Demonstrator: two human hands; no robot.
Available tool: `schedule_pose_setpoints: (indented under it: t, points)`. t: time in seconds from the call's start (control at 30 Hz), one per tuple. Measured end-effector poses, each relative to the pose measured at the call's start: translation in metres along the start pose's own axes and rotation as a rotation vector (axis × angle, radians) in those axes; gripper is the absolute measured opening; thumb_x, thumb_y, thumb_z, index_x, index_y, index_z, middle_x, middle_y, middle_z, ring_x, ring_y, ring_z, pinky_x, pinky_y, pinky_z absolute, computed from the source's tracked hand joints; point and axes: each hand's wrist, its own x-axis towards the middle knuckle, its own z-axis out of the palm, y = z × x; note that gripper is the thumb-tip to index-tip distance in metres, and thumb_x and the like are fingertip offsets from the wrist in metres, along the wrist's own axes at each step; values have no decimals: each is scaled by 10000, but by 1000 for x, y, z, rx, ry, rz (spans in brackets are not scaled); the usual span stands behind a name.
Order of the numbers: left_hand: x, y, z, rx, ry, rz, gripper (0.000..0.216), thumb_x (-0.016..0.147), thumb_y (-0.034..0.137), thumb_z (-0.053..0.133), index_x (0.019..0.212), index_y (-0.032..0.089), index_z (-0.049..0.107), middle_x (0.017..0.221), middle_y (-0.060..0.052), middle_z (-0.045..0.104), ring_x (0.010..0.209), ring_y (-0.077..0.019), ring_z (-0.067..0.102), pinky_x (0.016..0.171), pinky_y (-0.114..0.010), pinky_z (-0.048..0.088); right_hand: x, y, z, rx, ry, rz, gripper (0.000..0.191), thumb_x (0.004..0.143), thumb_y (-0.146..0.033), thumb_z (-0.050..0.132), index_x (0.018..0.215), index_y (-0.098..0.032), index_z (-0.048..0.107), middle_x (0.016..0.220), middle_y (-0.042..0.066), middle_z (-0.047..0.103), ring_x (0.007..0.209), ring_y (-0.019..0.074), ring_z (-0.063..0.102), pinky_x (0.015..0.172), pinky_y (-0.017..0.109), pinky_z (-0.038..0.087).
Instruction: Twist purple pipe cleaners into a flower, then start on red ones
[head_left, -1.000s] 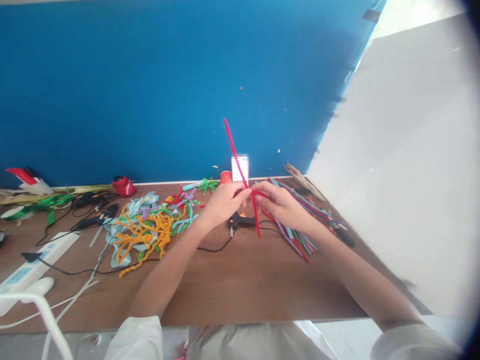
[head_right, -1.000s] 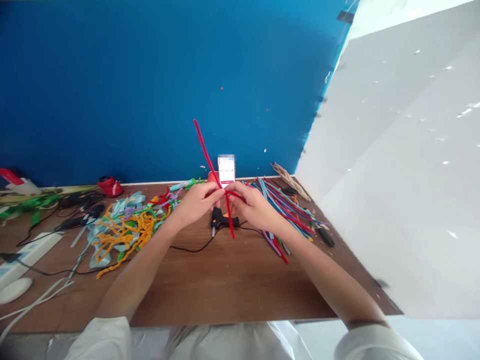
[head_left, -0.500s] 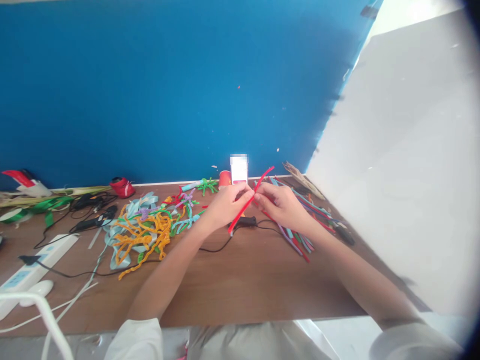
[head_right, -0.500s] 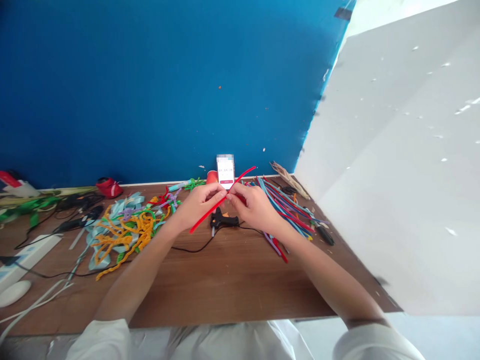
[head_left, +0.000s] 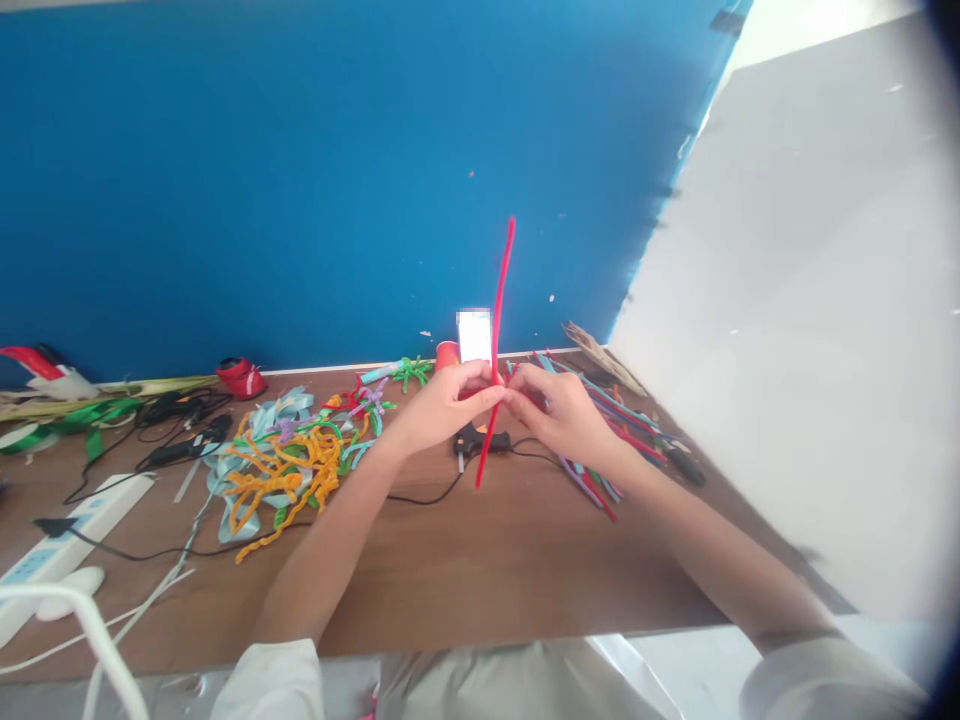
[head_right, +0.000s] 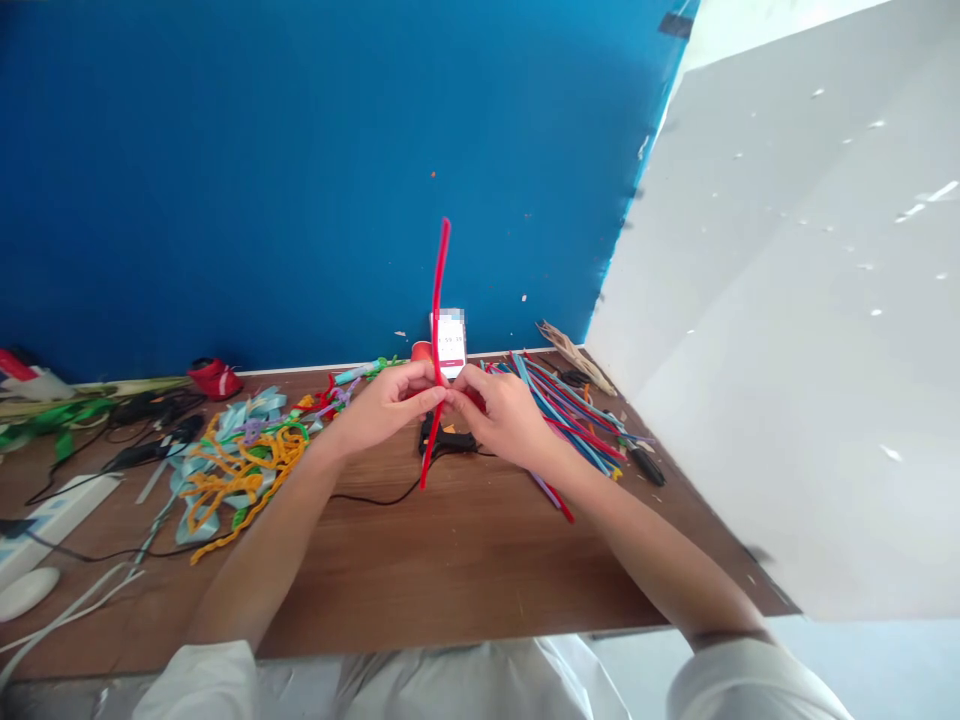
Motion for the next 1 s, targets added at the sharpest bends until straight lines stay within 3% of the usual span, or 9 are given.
schedule_pose_setpoints:
  t: [0.13, 0.3, 0.57, 0.73, 0.9, 1.0]
  points:
    - [0, 0, 1, -68, -53, -66, 194, 931, 351, 602, 985, 165, 587, 860, -42, 694, 795, -146, 665, 734, -275, 523, 2, 4, 0, -13, -50, -5, 248, 1006, -316, 497, 804, -203, 585, 624, -17, 551, 546, 124, 421, 570, 281, 289]
    - [0, -2, 4, -36, -25, -93, 139, 926, 295, 579, 993, 174, 595, 794, -31, 693, 722, -132, 653, 674, -258, 508, 2, 2, -2, -4, -37, 9, 315, 998, -325, 500, 713, -201, 553, 555, -42, 439, 518, 114, 345, 547, 289, 252]
    - [-8, 6, 0, 55, -33, -98, 233, 906, 287, 589, 1113, 182, 606, 764, -18, 703, 735, -154, 672, 659, -270, 509, -2, -4, -1, 35, -29, 11, 276, 979, -295, 522, 732, -193, 593, 583, -29, 510, 522, 110, 395, 541, 290, 263]
    - [-6, 5, 0, 118, 18, -74, 156, 925, 292, 557, 970, 173, 647, 779, -24, 702, 729, -152, 664, 661, -273, 499, 1, -2, -5, -10, 5, 13, 265, 1000, -307, 496, 771, -201, 576, 582, -31, 503, 527, 118, 399, 559, 282, 280]
    - [2, -11, 1, 337, 28, -88, 201, 916, 268, 541, 811, 160, 674, 795, -57, 709, 727, -181, 652, 653, -300, 468, 2, 0, -1, -171, -141, 28, 240, 1034, -348, 440, 954, -205, 615, 737, 26, 650, 633, 157, 533, 612, 288, 289]
    - [4, -14, 5, 515, 22, -62, 220, 887, 219, 538, 712, 160, 659, 796, -72, 691, 746, -196, 630, 652, -304, 429, 1, 1, 8, -283, -152, 89, 274, 1026, -400, 453, 930, -201, 616, 776, 54, 678, 653, 176, 549, 604, 289, 265]
